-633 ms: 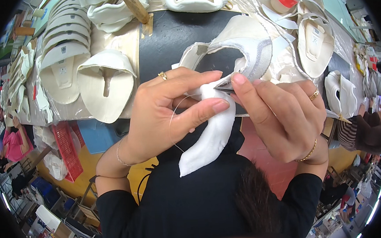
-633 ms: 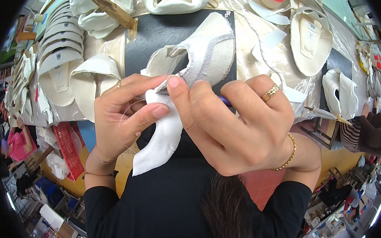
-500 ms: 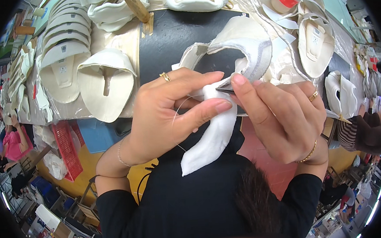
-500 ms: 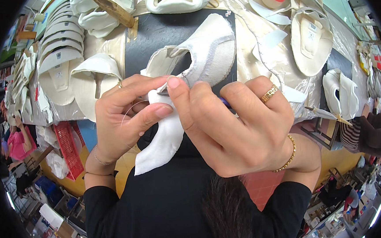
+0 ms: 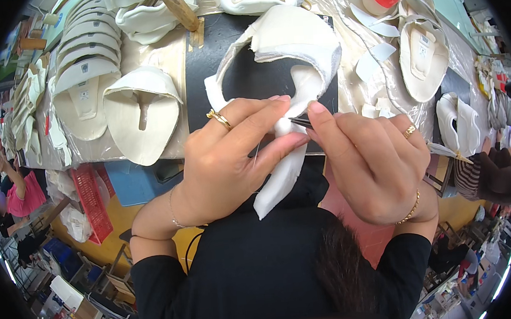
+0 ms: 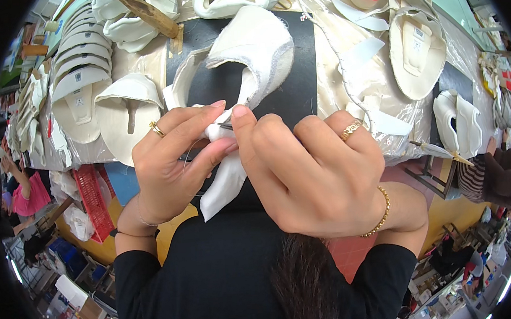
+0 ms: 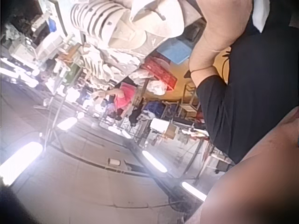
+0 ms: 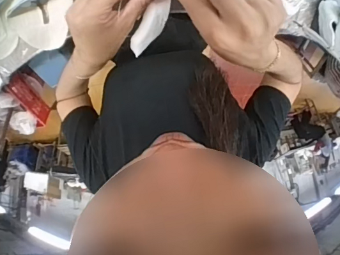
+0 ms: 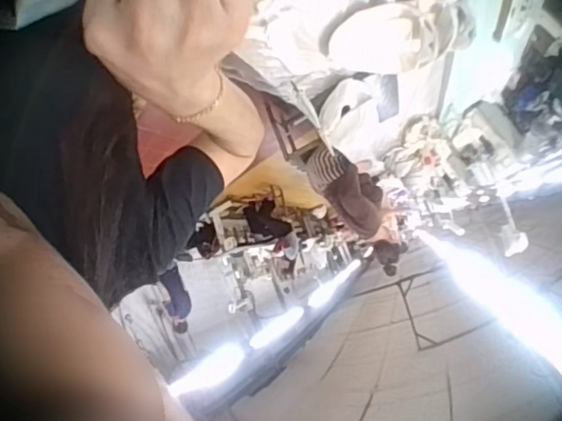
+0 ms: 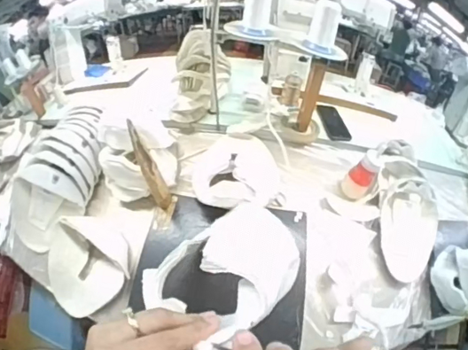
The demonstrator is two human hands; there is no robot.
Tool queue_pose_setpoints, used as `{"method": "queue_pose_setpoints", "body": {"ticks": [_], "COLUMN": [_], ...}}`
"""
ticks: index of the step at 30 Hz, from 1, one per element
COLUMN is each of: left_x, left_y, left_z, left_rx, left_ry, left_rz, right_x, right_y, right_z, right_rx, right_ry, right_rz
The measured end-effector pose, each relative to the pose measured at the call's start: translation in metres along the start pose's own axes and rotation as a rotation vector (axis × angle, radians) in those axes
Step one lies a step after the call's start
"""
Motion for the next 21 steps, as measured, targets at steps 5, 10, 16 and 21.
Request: {"method": "queue_pose_setpoints", "body": {"ticks": [5, 10, 16, 21], "left_x": [0.007, 0.012, 0.021, 0.034], "left_y": [0.004, 0.006, 0.007, 0.009], "left_z": [-0.003, -0.005, -0.002, -0.004], "left_rx": [0.092, 0.056, 0.181, 0.327], "left_ry": [0.031, 0.215, 0.351, 0.485], "left_rz": [0.04, 0.139, 0.276, 0.468], "right_x": [-0.002, -0.019, -0.029, -0.026], "right_y": [0.007, 0.009, 0.013, 0.017], "right_z": [-0.002, -0.012, -0.049, -0.056], "right_rx": [0.203, 0.272, 0.371, 0.4], "right_ry": [-0.124, -0.5, -0.977, -1.062], "right_rz": [-0.082, -0.326, -0.476, -0.527]}}
Point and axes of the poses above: each hand's wrist, its own y-axis away from the middle knuckle, its own z-axis out of the back of the hand, x = y × z, the point moved 3 cm from there along -y, towards the middle knuckle, and after that the axes turned 5 degrees about x, right-handed, at the moved point
